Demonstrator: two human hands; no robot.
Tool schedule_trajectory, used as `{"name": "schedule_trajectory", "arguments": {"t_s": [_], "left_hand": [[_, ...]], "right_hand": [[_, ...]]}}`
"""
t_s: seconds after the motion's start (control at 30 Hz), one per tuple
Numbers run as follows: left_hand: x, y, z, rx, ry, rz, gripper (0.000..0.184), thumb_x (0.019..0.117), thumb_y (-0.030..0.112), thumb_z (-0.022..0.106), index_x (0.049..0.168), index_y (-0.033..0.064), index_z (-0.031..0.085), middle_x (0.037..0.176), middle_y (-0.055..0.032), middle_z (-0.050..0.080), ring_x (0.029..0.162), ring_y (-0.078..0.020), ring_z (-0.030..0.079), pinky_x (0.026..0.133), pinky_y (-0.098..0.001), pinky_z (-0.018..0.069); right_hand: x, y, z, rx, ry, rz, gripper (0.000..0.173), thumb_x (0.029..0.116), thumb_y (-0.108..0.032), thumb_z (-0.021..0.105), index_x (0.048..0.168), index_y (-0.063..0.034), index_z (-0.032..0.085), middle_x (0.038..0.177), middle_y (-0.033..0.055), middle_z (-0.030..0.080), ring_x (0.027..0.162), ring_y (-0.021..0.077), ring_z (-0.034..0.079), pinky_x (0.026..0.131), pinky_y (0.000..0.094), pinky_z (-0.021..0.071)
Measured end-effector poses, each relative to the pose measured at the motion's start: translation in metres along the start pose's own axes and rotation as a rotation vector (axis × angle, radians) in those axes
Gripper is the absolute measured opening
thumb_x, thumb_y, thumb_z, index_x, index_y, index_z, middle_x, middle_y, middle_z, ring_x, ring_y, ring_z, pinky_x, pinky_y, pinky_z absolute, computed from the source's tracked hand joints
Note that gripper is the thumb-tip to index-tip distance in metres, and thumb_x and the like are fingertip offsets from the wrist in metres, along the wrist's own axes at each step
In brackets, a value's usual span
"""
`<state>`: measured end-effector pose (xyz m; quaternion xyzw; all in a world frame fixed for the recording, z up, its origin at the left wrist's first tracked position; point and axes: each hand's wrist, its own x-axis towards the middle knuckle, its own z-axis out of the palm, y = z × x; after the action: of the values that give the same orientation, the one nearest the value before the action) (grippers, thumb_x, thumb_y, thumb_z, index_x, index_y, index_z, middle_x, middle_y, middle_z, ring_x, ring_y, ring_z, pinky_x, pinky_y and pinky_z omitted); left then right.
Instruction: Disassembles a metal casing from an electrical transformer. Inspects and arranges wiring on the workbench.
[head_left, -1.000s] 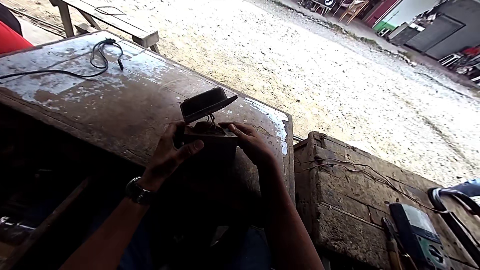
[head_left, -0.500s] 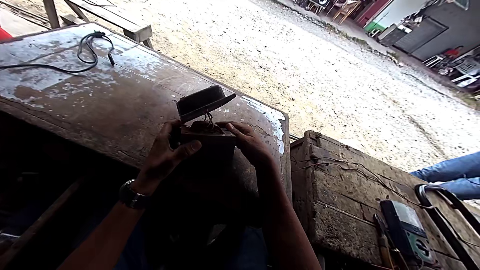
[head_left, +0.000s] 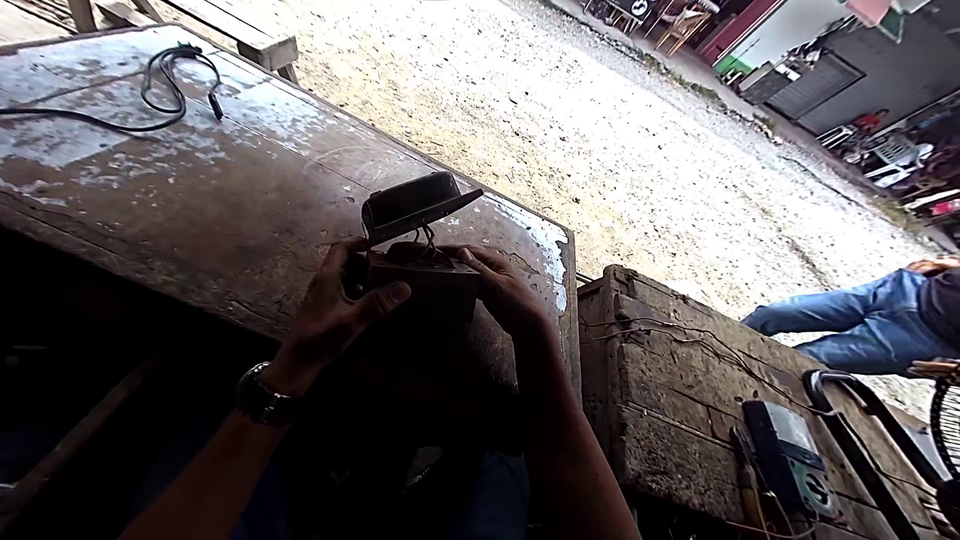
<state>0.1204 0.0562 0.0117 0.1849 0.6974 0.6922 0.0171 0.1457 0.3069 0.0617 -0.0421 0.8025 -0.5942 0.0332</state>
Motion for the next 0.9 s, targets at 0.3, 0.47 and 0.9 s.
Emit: {"name": "schedule_trajectory", "arguments": {"t_s": [0.3, 0.47, 0.9], "left_hand": [[0.001, -0.011, -0.007, 0.043, -0.055, 0.079, 0.086, 0.0802, 0.072, 0.071, 0.146, 0.0205, 0.048, 0.127, 0.0030, 0.064, 0.113, -0.0050, 0.063, 0.096, -0.0292, 0.0551], [0.004, -0.015, -0.008, -0.128, -0.130, 0.150, 0.073, 0.0907, 0.050, 0.073, 0.142, 0.0033, 0.051, 0.132, -0.0027, 0.064, 0.120, -0.0088, 0.061, 0.106, -0.0302, 0.0502], [0.000, -0.004, -0.003, 0.000, -0.047, 0.105, 0.081, 0.0822, 0.067, 0.072, 0.143, 0.0178, 0.050, 0.127, 0.0052, 0.064, 0.115, -0.0043, 0.062, 0.098, -0.0277, 0.0538]], "right_hand": [[0.018, 0.013, -0.002, 0.090, -0.039, -0.093, 0.038, 0.1115, -0.018, 0.039, 0.128, 0.0029, 0.066, 0.125, 0.0160, 0.068, 0.100, 0.0180, 0.067, 0.083, 0.0363, 0.0567], [0.014, 0.006, -0.001, 0.060, -0.025, -0.105, 0.036, 0.1112, -0.015, 0.041, 0.126, 0.0050, 0.066, 0.114, 0.0187, 0.069, 0.090, 0.0208, 0.067, 0.077, 0.0389, 0.0586], [0.021, 0.012, -0.003, 0.112, -0.071, -0.094, 0.038, 0.1118, -0.017, 0.038, 0.129, 0.0053, 0.063, 0.119, 0.0177, 0.067, 0.094, 0.0185, 0.067, 0.080, 0.0366, 0.0586]]}}
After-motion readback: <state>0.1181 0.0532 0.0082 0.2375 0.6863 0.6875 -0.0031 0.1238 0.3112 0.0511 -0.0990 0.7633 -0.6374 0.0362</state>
